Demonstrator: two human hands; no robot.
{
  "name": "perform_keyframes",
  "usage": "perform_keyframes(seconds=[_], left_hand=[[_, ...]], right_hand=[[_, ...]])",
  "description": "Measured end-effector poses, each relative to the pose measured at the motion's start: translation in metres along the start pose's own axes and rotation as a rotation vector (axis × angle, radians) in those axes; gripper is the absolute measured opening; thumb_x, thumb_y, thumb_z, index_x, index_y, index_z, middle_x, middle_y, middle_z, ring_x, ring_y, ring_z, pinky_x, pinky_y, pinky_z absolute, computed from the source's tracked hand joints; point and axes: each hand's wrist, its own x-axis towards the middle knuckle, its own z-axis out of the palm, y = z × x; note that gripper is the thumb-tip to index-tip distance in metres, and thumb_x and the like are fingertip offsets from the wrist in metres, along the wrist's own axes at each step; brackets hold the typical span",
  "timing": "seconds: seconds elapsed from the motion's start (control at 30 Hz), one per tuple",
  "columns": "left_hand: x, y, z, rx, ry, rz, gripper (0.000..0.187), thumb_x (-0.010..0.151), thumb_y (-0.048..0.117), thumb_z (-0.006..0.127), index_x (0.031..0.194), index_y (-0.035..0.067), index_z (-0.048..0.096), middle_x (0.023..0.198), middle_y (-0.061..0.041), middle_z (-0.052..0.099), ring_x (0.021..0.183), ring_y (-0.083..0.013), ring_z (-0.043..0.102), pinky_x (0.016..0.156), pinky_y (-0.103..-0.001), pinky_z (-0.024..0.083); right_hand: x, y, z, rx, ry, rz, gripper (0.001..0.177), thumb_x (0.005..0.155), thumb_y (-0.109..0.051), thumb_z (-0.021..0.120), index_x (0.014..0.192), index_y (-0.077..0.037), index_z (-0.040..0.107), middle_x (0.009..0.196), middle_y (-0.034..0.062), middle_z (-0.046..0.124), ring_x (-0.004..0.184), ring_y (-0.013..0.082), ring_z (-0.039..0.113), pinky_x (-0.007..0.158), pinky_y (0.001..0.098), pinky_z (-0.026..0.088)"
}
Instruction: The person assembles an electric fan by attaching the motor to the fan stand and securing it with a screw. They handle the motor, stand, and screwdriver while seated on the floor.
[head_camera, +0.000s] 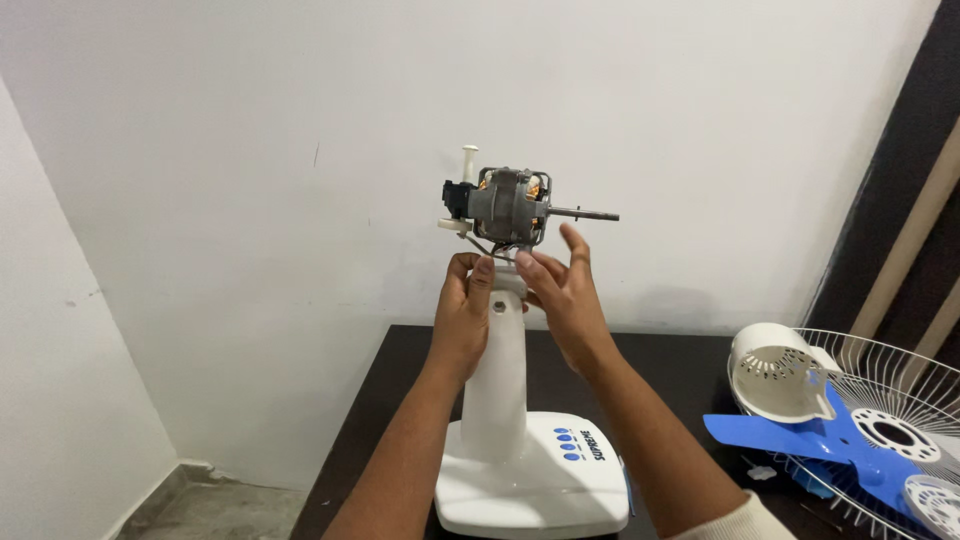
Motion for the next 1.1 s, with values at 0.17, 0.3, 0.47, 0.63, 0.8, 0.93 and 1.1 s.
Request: perform_keyframes(seconds=[0.17, 0.3, 0.47, 0.63, 0.8, 0.93, 1.1], left_hand=[[-0.005, 0.016, 0.004, -0.021, -0.013, -0.166, 0.044, 0.096, 0.056, 0.046, 0.108, 0.013, 0.047, 0.082, -0.008, 0.069, 0.068, -0.0129, 0.070, 0.056, -0.031, 0.059], [-0.006, 0.018, 0.001, -0.005, -0.006, -0.040, 0.046, 0.102, 0.053, 0.048, 0.110, 0.009, 0.055, 0.087, -0.007, 0.068, 0.073, -0.0123, 0.067, 0.059, -0.031, 0.058], [-0.005, 0.008, 0.002, -0.028, -0.017, 0.009, 0.050, 0.101, 0.055, 0.051, 0.112, 0.007, 0.061, 0.089, -0.008, 0.071, 0.075, -0.0148, 0.070, 0.063, -0.029, 0.058], [-0.009, 0.009, 0.002, 0.000, -0.001, -0.043, 0.057, 0.093, 0.063, 0.048, 0.111, 0.010, 0.059, 0.088, -0.007, 0.072, 0.075, -0.0156, 0.075, 0.059, -0.030, 0.062], [-0.012, 0.011, 0.003, -0.077, -0.025, -0.053, 0.058, 0.092, 0.064, 0.049, 0.110, 0.010, 0.059, 0.088, -0.007, 0.070, 0.074, -0.0175, 0.075, 0.057, -0.032, 0.062], [-0.015, 0.011, 0.001, -0.088, -0.041, -0.036, 0.057, 0.093, 0.063, 0.050, 0.108, 0.008, 0.058, 0.087, -0.008, 0.070, 0.074, -0.0183, 0.075, 0.056, -0.034, 0.063], [-0.017, 0.011, -0.001, -0.086, -0.050, -0.056, 0.055, 0.093, 0.063, 0.050, 0.107, 0.011, 0.060, 0.084, -0.010, 0.071, 0.073, -0.0173, 0.075, 0.058, -0.034, 0.064]], right_hand=[[0.026, -0.034, 0.030, -0.038, 0.063, -0.126, 0.112, 0.075, -0.032, 0.079, 0.160, -0.017, 0.007, 0.128, 0.0247, 0.055, 0.106, 0.0296, 0.071, 0.082, 0.0417, 0.061], [0.031, -0.037, 0.043, 0.064, 0.038, -0.280, 0.091, 0.084, -0.025, 0.083, 0.156, -0.003, 0.032, 0.129, 0.0228, 0.061, 0.114, 0.0274, 0.071, 0.091, 0.0371, 0.061], [0.033, -0.032, 0.040, 0.109, 0.049, -0.248, 0.087, 0.081, -0.024, 0.081, 0.152, -0.004, 0.035, 0.123, 0.0220, 0.062, 0.101, 0.0256, 0.075, 0.082, 0.0359, 0.063], [0.038, -0.039, 0.038, 0.063, -0.013, -0.239, 0.088, 0.079, -0.022, 0.081, 0.153, -0.004, 0.036, 0.119, 0.0213, 0.063, 0.096, 0.0245, 0.076, 0.076, 0.0355, 0.064], [0.037, -0.041, 0.037, 0.096, -0.041, -0.237, 0.086, 0.080, -0.021, 0.081, 0.152, -0.003, 0.037, 0.118, 0.0205, 0.065, 0.096, 0.0258, 0.075, 0.077, 0.0366, 0.064], [0.038, -0.041, 0.035, 0.069, -0.074, -0.243, 0.086, 0.079, -0.020, 0.081, 0.152, -0.003, 0.037, 0.120, 0.0213, 0.065, 0.100, 0.0258, 0.076, 0.079, 0.0380, 0.064], [0.037, -0.040, 0.036, 0.009, -0.066, -0.254, 0.089, 0.079, -0.023, 0.081, 0.154, -0.002, 0.037, 0.122, 0.0244, 0.062, 0.102, 0.0275, 0.076, 0.080, 0.0380, 0.064]])
